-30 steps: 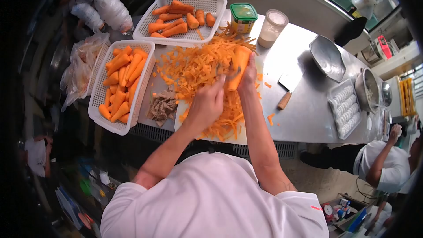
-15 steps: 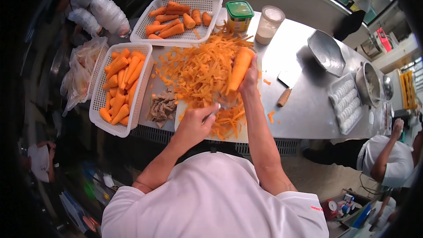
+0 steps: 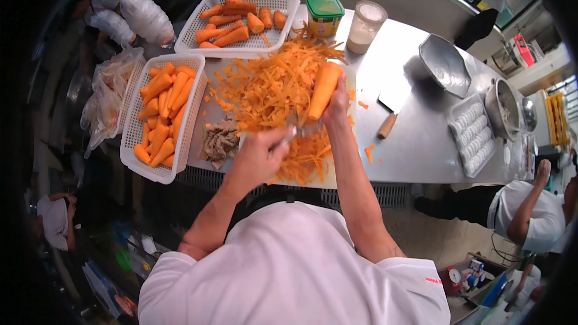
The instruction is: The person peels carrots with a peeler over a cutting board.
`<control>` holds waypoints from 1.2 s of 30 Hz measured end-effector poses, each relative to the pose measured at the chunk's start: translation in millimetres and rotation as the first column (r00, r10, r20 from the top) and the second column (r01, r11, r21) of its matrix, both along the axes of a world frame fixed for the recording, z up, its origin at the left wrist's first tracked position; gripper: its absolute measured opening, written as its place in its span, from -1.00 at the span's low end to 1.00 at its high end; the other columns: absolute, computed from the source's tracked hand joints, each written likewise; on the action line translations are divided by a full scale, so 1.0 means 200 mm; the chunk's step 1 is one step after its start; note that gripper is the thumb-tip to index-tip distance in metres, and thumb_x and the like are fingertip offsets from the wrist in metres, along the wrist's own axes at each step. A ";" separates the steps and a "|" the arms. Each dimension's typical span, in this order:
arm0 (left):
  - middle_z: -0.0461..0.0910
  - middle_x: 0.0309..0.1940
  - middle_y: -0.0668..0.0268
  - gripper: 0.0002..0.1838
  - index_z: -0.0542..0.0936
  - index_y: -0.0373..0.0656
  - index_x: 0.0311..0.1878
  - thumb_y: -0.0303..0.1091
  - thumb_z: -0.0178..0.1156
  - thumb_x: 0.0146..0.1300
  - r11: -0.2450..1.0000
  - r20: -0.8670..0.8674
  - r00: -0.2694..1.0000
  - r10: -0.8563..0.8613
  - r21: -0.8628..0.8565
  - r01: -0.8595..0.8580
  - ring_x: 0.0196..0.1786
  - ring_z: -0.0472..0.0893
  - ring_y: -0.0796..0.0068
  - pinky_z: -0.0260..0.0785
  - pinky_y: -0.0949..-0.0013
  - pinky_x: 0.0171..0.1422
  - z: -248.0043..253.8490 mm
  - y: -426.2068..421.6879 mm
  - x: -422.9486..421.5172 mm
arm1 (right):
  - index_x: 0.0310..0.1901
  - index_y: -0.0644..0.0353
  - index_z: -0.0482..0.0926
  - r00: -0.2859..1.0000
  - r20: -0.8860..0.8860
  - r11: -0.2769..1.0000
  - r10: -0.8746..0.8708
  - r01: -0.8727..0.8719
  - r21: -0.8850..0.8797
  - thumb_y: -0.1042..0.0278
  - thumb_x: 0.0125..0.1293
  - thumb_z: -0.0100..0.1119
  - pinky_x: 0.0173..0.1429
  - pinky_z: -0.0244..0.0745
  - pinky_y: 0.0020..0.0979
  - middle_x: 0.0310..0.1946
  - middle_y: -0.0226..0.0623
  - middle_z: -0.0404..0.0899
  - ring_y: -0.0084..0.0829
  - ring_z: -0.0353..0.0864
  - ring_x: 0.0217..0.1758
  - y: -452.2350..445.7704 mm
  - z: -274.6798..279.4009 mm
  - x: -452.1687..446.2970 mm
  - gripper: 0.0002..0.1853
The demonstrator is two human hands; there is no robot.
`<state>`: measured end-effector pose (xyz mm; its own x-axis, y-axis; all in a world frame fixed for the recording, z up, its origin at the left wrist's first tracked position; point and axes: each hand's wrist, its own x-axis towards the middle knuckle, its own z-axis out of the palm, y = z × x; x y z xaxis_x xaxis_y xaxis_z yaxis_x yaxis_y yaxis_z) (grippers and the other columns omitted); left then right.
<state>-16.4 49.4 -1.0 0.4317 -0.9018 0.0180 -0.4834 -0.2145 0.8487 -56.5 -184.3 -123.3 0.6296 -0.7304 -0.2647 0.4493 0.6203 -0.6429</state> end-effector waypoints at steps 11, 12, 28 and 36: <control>0.58 -0.36 -0.19 -0.61 0.55 -0.38 0.18 -0.51 0.07 0.28 0.998 0.024 0.999 0.048 -0.035 -0.047 -0.29 0.62 -0.15 0.46 0.03 -0.18 -0.07 0.04 -0.06 | 0.26 0.21 0.37 0.997 -0.005 0.996 -0.078 0.078 0.043 -0.17 0.60 -0.65 0.05 0.62 -0.14 -0.06 -0.08 0.60 -0.16 0.62 -0.09 0.00 0.07 0.06 -0.32; 0.59 -0.33 -0.18 -0.60 0.57 -0.34 0.18 -0.52 0.07 0.27 1.000 -0.109 0.994 0.007 0.022 -0.004 -0.28 0.62 -0.14 0.46 0.06 -0.17 -0.08 0.13 -0.06 | 0.25 0.23 0.37 0.992 0.121 0.992 -0.036 0.021 0.128 -0.20 0.59 -0.64 0.00 0.61 -0.16 -0.09 -0.09 0.60 -0.20 0.62 -0.15 -0.04 0.03 0.04 -0.30; 0.61 -0.50 0.27 -0.82 0.47 -0.16 -0.12 -0.24 0.13 0.46 0.535 -0.614 0.781 0.116 -0.624 -0.570 -0.59 0.51 0.62 0.31 0.62 -0.54 -0.06 -0.06 0.68 | 0.12 0.29 0.40 0.908 0.034 0.908 0.418 -0.416 -0.045 0.22 0.27 0.30 -0.03 0.62 -0.30 -0.17 -0.14 0.61 -0.32 0.67 -0.21 0.13 0.28 -0.14 -0.52; 0.56 -0.61 0.33 -0.72 0.39 -0.15 -0.16 -0.11 -0.04 0.54 0.748 -0.572 0.783 0.244 -0.403 -0.528 -0.64 0.54 0.55 0.35 0.48 -0.56 -0.33 -0.66 0.50 | -0.01 0.20 0.39 0.819 -0.259 0.808 0.512 -0.562 -0.177 0.54 0.11 0.29 -0.42 0.50 -0.47 -0.35 -0.32 0.53 -0.53 0.52 -0.46 0.30 0.27 -0.18 -0.59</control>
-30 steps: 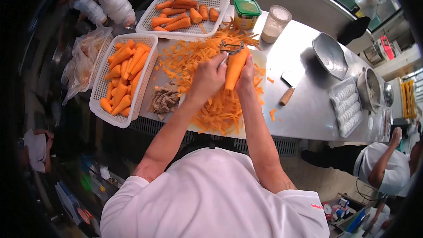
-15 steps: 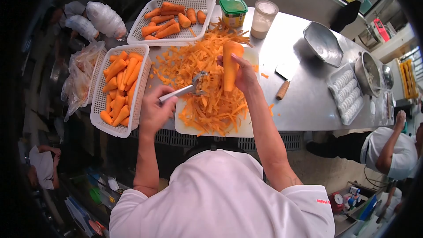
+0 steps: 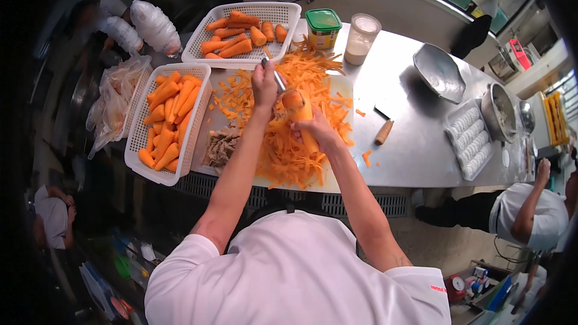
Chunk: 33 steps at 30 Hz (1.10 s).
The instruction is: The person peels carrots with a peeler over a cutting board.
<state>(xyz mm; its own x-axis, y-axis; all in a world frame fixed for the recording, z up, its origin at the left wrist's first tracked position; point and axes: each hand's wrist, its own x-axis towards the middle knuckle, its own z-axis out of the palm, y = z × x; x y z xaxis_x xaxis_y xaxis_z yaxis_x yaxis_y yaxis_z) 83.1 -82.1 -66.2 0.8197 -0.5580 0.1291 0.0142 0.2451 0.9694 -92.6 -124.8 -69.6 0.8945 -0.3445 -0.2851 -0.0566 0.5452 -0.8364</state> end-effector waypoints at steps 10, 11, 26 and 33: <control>0.51 -0.64 0.28 -0.75 0.38 -0.23 -0.23 -0.23 0.01 0.49 0.991 -0.094 0.990 0.103 0.092 -0.094 -0.64 0.55 0.46 0.36 0.36 -0.56 -0.17 -0.04 0.12 | 0.06 0.20 0.36 0.992 -0.117 0.990 0.055 -0.069 -0.124 0.58 0.08 0.24 -0.42 0.46 -0.49 -0.39 -0.31 0.53 -0.52 0.50 -0.51 -0.04 -0.04 -0.05 -0.53; 0.51 -0.64 0.28 -0.75 0.37 -0.21 -0.22 -0.22 0.01 0.50 0.982 -0.140 0.981 0.134 0.148 -0.113 -0.64 0.55 0.46 0.36 0.35 -0.56 -0.20 -0.04 0.17 | 0.06 0.20 0.37 0.990 -0.131 0.988 0.060 -0.078 -0.134 0.58 0.07 0.23 -0.42 0.46 -0.49 -0.40 -0.31 0.52 -0.52 0.50 -0.51 -0.04 -0.04 -0.05 -0.52; 0.53 -0.60 0.24 -0.69 0.34 -0.24 -0.23 -0.15 -0.03 0.47 0.946 -0.098 0.967 0.235 0.253 -0.204 -0.59 0.59 0.38 0.40 0.34 -0.56 -0.15 -0.02 0.14 | 0.14 0.30 0.36 0.985 -0.168 0.953 0.043 -0.090 -0.288 0.61 -0.04 0.19 -0.50 0.44 -0.40 -0.41 -0.27 0.51 -0.42 0.53 -0.54 -0.05 -0.03 0.03 -0.40; 0.55 -0.59 0.19 -0.73 0.32 -0.27 -0.20 -0.22 0.00 0.45 0.972 -0.010 0.979 0.205 0.123 -0.202 -0.60 0.60 0.33 0.43 0.26 -0.51 -0.28 -0.07 0.11 | 0.23 0.31 0.31 0.941 -0.332 0.842 -0.065 -0.126 -0.524 0.46 -0.04 0.26 -0.29 0.53 -0.36 -0.27 -0.11 0.58 -0.33 0.63 -0.36 -0.03 0.03 0.01 -0.30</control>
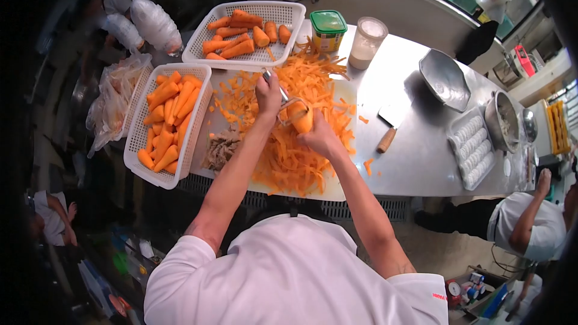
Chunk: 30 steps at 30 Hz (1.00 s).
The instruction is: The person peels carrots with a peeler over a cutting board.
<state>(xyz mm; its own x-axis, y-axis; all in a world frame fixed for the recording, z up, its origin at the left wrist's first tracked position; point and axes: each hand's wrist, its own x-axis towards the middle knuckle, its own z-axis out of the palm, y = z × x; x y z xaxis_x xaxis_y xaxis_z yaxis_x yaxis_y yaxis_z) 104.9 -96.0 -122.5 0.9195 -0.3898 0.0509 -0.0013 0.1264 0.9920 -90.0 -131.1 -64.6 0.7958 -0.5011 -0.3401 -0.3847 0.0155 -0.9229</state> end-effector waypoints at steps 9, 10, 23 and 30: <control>0.56 -0.46 0.09 -0.70 0.29 -0.32 -0.14 -0.21 -0.01 0.46 0.972 -0.008 0.995 0.103 0.213 -0.099 -0.53 0.64 0.23 0.49 0.17 -0.38 -0.01 -0.08 0.07 | 0.31 0.33 0.22 0.984 -0.176 0.953 0.011 -0.064 -0.298 0.37 -0.02 0.31 0.19 0.45 -0.10 0.01 0.23 0.57 0.14 0.54 0.16 -0.01 -0.01 0.01 -0.20; 0.55 -0.48 0.09 -0.70 0.29 -0.31 -0.15 -0.21 0.00 0.45 0.933 0.008 0.971 0.237 0.275 -0.230 -0.54 0.64 0.23 0.49 0.18 -0.40 -0.09 -0.10 0.16 | 0.32 0.33 0.21 0.983 -0.184 0.935 -0.002 -0.063 -0.348 0.37 -0.02 0.31 0.19 0.44 -0.10 0.02 0.23 0.57 0.13 0.54 0.17 -0.01 0.00 0.01 -0.18; 0.53 -0.43 0.09 -0.69 0.29 -0.30 -0.13 -0.20 0.03 0.41 0.953 -0.189 0.936 0.297 0.120 -0.279 -0.54 0.59 0.21 0.47 0.15 -0.37 0.14 0.08 0.20 | 0.41 0.15 0.14 0.976 0.218 0.957 -0.012 -0.052 0.286 0.55 0.09 0.29 -0.29 0.58 -0.37 -0.06 -0.07 0.59 -0.39 0.69 -0.30 -0.17 0.01 -0.13 -0.17; 0.52 -0.49 0.29 -0.72 0.34 -0.23 -0.13 -0.17 0.06 0.46 0.997 -0.128 0.991 -0.030 -0.079 0.020 -0.57 0.50 0.48 0.39 0.35 -0.44 0.32 -0.01 -0.15 | 0.45 0.14 0.08 0.962 0.267 0.999 -0.051 0.047 0.021 0.54 0.02 0.38 -0.17 0.57 -0.37 0.03 -0.10 0.52 -0.37 0.63 -0.25 -0.12 -0.21 0.01 -0.06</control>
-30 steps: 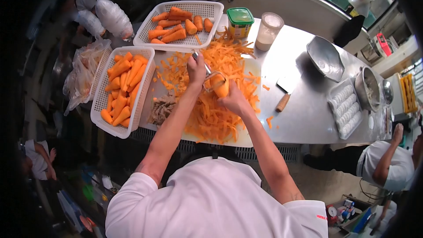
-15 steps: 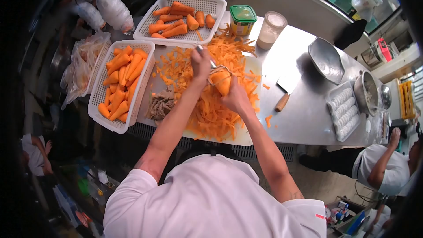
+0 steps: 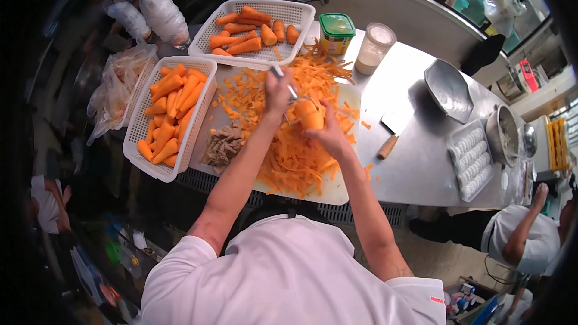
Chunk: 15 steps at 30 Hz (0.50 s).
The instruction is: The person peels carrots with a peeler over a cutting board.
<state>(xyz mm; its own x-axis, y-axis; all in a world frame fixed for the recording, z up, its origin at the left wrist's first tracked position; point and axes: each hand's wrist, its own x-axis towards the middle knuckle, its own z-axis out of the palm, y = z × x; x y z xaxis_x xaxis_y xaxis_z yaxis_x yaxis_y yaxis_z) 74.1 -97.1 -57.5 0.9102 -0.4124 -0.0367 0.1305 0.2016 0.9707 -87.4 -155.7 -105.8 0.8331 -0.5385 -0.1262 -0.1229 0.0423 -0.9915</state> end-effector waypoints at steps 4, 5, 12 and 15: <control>0.46 -0.52 0.34 -0.74 0.34 -0.20 -0.11 -0.26 0.17 0.38 0.992 0.054 0.998 0.018 0.120 -0.025 -0.56 0.50 0.53 0.38 0.39 -0.44 -0.19 -0.04 0.25 | 0.47 0.16 0.07 0.984 -0.161 0.997 0.080 -0.075 0.035 0.57 0.01 0.28 -0.14 0.56 -0.35 0.01 -0.13 0.53 -0.34 0.61 -0.20 0.07 0.20 -0.02 -0.07; 0.49 -0.52 0.29 -0.76 0.34 -0.25 -0.15 -0.30 0.14 0.36 0.968 0.094 0.966 0.241 0.056 -0.246 -0.61 0.52 0.49 0.38 0.35 -0.53 -0.20 -0.05 0.27 | 0.47 0.16 0.07 0.985 -0.153 0.997 0.077 -0.074 0.029 0.57 0.01 0.28 -0.14 0.56 -0.35 0.01 -0.13 0.53 -0.34 0.61 -0.20 0.06 0.20 -0.02 -0.07; 0.50 -0.51 0.25 -0.76 0.34 -0.26 -0.16 -0.30 0.14 0.36 0.969 -0.090 0.994 -0.067 0.230 0.086 -0.59 0.55 0.46 0.41 0.32 -0.52 -0.19 -0.07 0.19 | 0.47 0.22 0.05 0.970 -0.243 0.934 -0.021 -0.068 -0.352 0.43 -0.05 0.33 0.03 0.54 -0.23 0.03 0.06 0.55 -0.11 0.63 -0.05 0.07 0.11 -0.04 -0.01; 0.52 -0.49 0.20 -0.72 0.33 -0.30 -0.13 -0.29 0.15 0.35 0.997 0.057 0.997 0.058 0.053 -0.061 -0.57 0.58 0.42 0.44 0.31 -0.48 -0.18 -0.08 0.18 | 0.46 0.27 0.07 0.956 -0.285 0.879 -0.074 -0.072 -0.472 0.38 -0.07 0.36 0.20 0.46 -0.17 0.10 0.15 0.53 0.02 0.57 0.14 0.07 0.18 -0.03 0.00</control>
